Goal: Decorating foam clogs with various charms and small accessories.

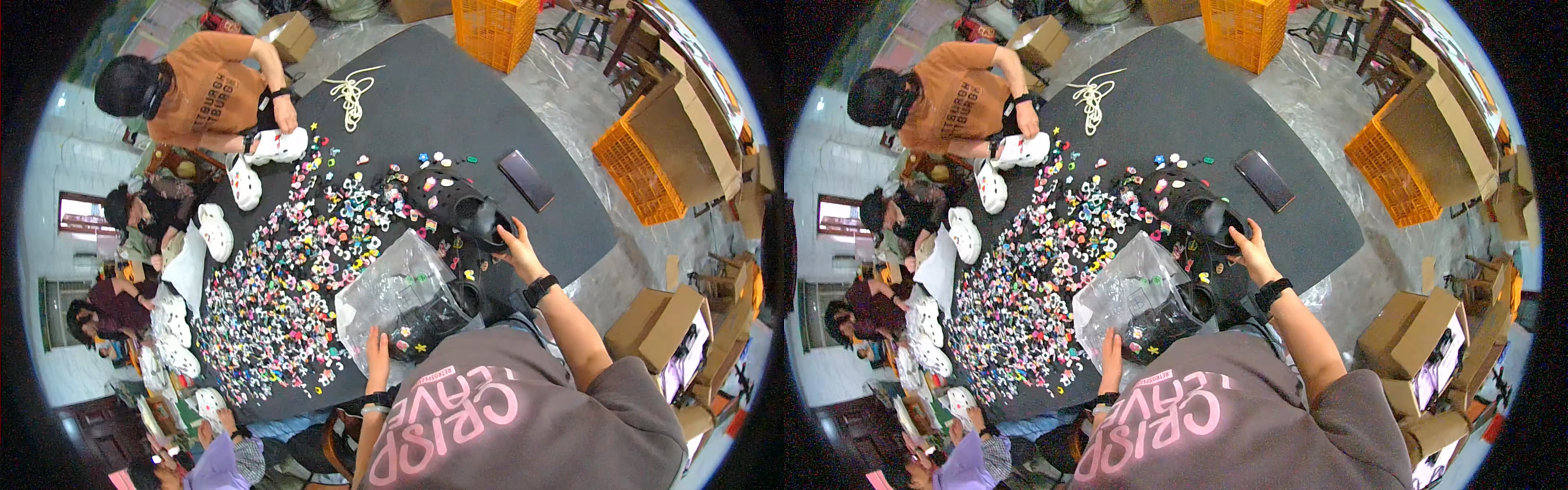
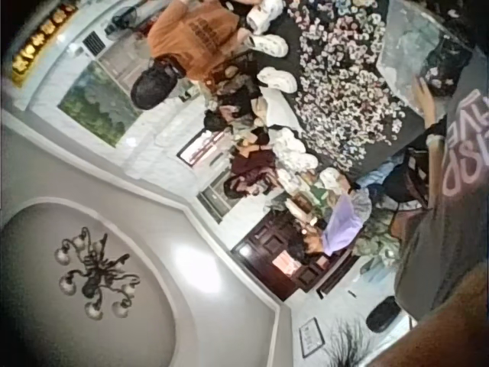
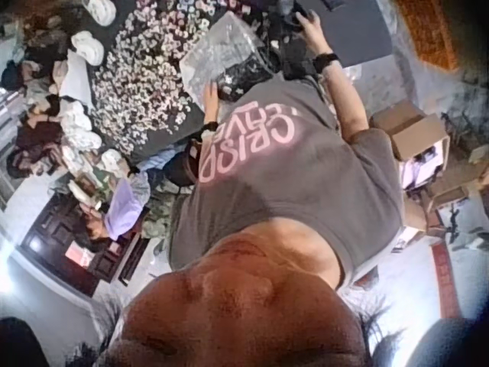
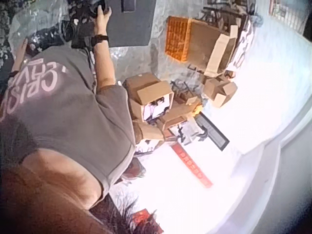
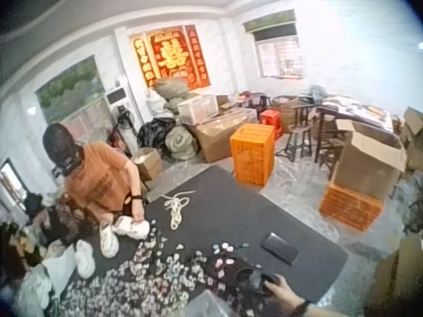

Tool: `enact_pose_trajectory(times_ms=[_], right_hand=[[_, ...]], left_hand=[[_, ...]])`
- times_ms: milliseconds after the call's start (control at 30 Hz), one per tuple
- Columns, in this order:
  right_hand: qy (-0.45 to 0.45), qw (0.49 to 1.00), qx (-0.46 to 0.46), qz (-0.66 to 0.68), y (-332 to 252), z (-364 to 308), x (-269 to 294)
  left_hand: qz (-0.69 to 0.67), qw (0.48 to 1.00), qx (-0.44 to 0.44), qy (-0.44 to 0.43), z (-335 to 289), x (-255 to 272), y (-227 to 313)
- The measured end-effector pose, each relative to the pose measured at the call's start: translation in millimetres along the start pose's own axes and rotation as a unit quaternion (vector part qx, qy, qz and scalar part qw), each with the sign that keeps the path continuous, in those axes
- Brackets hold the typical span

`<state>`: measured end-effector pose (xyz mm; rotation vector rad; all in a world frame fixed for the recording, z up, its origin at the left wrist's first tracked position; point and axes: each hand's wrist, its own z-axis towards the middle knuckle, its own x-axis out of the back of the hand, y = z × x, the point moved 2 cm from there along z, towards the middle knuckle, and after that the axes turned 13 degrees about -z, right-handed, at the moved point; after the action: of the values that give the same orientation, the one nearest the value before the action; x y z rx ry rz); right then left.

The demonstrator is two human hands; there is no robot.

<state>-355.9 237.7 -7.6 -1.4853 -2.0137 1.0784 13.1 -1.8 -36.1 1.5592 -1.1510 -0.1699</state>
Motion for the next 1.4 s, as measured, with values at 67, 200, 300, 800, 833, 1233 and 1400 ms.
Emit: enact_pose_trajectory(times_ms=[67, 200, 300, 800, 833, 1233, 1400], right_hand=[[0.027, 0.993, 0.007, -0.115, 4, 5, 3], [0.156, 0.832, 0.254, -0.469, -18, -24, 13], [0.014, 0.784, 0.394, -0.479, -43, -64, 9], [-0.309, 0.667, 0.182, -0.653, 6, -44, -68], [-0.321, 0.658, 0.223, -0.644, 3, -45, -70], [-0.200, 0.859, 0.075, -0.465, -47, -17, 15], [-0.202, 0.929, 0.056, -0.304, -23, -22, -4]], left_hand=[[0.017, 1.000, 0.010, 0.015, 0, 0, -6], [0.052, 0.996, -0.050, 0.044, -11, 2, -4], [0.060, 0.992, -0.064, 0.086, -29, 7, -4], [-0.408, 0.856, 0.207, 0.240, -64, 17, -47], [-0.402, 0.848, 0.223, 0.264, -63, 16, -43], [-0.449, 0.739, 0.036, 0.500, -140, 168, -17], [-0.595, 0.629, 0.003, 0.501, -185, 213, -46]])
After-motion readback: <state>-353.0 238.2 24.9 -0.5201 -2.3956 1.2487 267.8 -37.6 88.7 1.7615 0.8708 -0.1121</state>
